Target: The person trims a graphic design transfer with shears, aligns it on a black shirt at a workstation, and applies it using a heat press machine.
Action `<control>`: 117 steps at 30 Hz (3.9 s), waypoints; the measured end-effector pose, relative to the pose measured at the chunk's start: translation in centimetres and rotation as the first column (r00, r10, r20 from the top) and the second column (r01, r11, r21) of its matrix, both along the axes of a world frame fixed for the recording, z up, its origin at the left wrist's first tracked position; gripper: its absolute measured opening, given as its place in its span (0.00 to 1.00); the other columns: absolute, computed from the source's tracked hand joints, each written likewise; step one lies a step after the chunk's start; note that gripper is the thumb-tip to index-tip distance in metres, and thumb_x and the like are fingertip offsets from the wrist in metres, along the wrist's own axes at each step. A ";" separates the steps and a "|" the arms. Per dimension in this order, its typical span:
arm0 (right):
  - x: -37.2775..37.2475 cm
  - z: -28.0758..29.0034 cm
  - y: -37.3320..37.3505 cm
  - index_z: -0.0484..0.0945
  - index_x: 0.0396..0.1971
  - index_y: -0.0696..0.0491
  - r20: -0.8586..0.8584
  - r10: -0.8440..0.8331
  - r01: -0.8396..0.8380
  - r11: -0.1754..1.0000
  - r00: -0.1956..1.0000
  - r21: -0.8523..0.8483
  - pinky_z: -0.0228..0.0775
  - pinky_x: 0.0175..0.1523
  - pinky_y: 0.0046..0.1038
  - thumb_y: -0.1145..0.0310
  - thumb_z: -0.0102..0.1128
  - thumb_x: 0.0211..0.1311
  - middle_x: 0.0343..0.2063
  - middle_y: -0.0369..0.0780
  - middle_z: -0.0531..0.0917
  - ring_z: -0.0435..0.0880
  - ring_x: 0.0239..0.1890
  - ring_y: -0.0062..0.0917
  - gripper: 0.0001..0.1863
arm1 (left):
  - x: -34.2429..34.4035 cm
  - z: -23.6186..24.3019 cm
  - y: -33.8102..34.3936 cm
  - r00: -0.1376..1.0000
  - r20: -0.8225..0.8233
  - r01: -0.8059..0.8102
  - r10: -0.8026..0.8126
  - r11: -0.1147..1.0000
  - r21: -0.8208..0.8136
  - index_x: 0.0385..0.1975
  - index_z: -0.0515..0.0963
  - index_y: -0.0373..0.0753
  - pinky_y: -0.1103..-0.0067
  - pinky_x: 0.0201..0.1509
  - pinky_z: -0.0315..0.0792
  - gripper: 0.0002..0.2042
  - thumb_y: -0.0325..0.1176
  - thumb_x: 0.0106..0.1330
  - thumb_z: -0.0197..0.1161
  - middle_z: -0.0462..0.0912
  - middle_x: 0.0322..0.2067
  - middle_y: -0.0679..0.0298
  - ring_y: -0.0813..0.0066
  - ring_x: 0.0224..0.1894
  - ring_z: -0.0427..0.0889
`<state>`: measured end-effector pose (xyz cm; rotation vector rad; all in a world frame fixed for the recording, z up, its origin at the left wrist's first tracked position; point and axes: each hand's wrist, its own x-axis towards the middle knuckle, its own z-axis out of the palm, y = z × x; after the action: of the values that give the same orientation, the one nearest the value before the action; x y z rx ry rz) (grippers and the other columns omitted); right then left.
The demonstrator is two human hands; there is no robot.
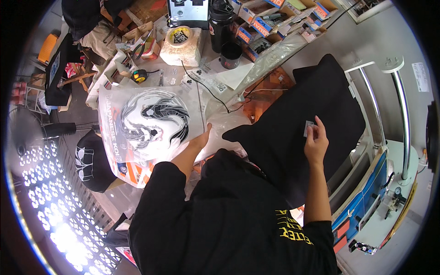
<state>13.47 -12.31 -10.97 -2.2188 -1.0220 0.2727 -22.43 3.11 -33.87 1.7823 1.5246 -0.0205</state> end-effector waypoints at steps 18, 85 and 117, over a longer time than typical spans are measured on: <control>-2.4 3.0 -6.5 0.70 0.59 0.57 -0.948 0.237 0.589 0.743 0.214 0.319 0.77 0.37 0.25 0.55 0.48 0.75 0.36 0.41 0.81 0.81 0.32 0.23 0.24 | 3.1 8.0 -2.5 0.689 -0.148 0.674 -0.709 0.702 -0.229 0.43 0.82 0.31 0.66 0.56 0.74 0.21 0.44 0.65 0.57 0.83 0.44 0.44 0.51 0.47 0.83; 14.2 -3.4 -4.3 0.67 0.67 0.39 0.416 -0.330 0.468 0.834 0.847 -0.291 0.33 0.75 0.56 0.47 0.47 0.68 0.70 0.48 0.59 0.50 0.74 0.46 0.29 | 46.2 18.6 -2.9 0.423 0.023 0.584 -0.906 0.292 0.758 0.53 0.78 0.50 0.36 0.67 0.43 0.18 0.42 0.64 0.61 0.71 0.59 0.59 0.51 0.66 0.63; 14.1 -3.6 -4.4 0.67 0.66 0.36 0.417 -0.353 0.486 0.830 0.838 -0.274 0.34 0.75 0.54 0.46 0.48 0.67 0.69 0.45 0.60 0.50 0.74 0.43 0.29 | 45.6 18.4 -2.3 0.356 -0.123 0.616 -0.926 0.134 0.776 0.59 0.75 0.58 0.32 0.66 0.43 0.19 0.43 0.67 0.59 0.67 0.63 0.57 0.51 0.71 0.58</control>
<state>27.56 -16.66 -14.55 -2.8465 -0.6413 -0.1576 23.15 0.83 -15.52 2.8531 -0.0322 0.4683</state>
